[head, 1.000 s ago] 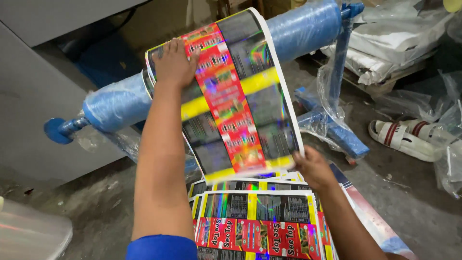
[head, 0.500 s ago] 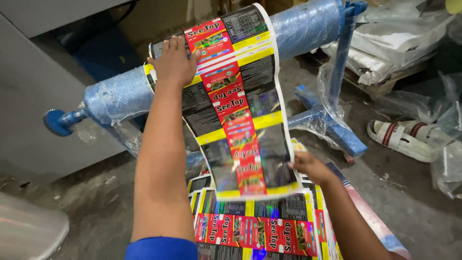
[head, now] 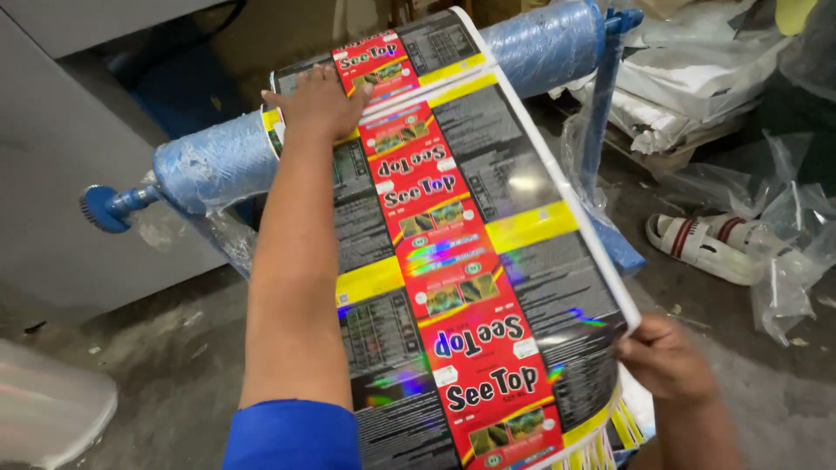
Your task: Sorting and stacking printed stickers from a large roll onto the floor.
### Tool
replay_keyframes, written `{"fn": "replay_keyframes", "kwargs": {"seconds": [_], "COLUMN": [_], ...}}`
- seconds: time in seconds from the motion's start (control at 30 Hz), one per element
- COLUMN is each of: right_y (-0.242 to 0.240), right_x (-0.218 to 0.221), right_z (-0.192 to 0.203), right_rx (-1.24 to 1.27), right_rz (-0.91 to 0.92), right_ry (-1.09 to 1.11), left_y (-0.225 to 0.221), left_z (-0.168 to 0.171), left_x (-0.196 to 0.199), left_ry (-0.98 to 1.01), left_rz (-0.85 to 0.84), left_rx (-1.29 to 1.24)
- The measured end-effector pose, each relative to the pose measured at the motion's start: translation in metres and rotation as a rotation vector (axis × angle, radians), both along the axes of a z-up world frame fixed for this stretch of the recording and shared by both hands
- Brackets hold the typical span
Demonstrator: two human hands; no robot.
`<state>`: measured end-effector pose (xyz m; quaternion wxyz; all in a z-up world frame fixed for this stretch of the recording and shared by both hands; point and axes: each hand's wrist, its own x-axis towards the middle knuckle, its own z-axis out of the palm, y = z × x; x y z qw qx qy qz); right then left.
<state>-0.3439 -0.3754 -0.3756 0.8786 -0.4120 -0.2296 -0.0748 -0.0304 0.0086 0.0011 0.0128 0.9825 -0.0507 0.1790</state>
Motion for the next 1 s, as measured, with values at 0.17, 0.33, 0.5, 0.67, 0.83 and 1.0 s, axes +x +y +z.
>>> {"fn": "replay_keyframes", "kwargs": {"seconds": [0.17,0.33,0.5,0.67,0.83,1.0], "right_y": [0.023,0.051,0.072,0.098,0.112,0.095], "right_x": [0.034,0.107,0.15,0.161,0.161,0.11], "right_z": [-0.048,-0.101,-0.149,-0.145,-0.212,-0.221], "right_rx": [-0.3,-0.557,-0.57,-0.453,-0.309,-0.669], "right_rz": [-0.019,-0.135,-0.147,-0.109,-0.044,-0.097], "right_ry": [0.429,0.477,0.425,0.454,0.486,0.535], "left_y": [-0.049,-0.116,-0.138,-0.139,-0.14,-0.14], "left_z": [-0.03,-0.046,-0.049,-0.057,-0.065,-0.063], "left_x": [0.055,0.041,0.027,0.024,0.026,0.021], "left_ry": [-0.121,-0.199,-0.198,-0.272,-0.328,-0.407], "left_rz": [-0.095,-0.267,-0.185,-0.139,-0.157,-0.154], "left_rx": [0.096,0.045,0.009,0.024,0.01,-0.008]}}
